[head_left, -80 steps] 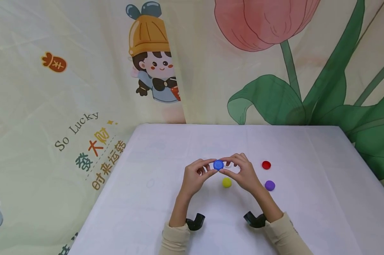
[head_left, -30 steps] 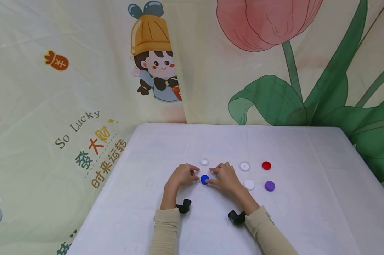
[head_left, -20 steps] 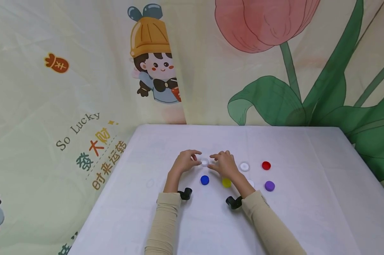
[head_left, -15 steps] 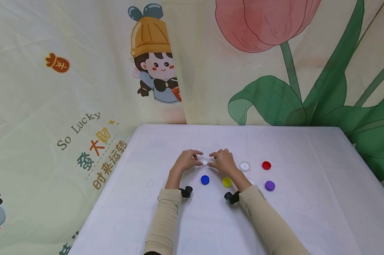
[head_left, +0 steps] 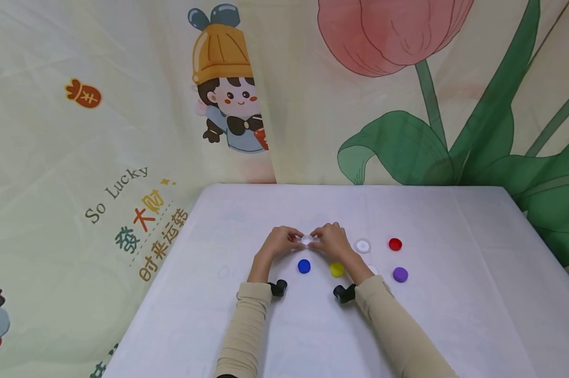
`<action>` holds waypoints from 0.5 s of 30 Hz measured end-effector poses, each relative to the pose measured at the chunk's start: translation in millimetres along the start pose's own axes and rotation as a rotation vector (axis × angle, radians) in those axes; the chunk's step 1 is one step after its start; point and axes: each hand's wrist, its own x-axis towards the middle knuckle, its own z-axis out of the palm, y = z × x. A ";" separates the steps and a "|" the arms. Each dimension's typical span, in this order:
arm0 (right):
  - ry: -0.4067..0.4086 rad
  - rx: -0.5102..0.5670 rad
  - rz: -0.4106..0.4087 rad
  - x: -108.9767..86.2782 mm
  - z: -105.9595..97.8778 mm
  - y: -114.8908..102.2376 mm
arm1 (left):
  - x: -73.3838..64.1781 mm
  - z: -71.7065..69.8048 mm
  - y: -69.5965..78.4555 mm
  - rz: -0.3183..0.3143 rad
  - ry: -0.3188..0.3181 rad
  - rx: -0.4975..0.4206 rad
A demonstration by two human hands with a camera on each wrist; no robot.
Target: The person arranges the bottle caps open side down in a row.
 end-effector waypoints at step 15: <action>0.269 0.222 -0.140 -38.5 -54.5 -0.5 | -26.2 -16.0 49.5 0.221 0.225 -0.192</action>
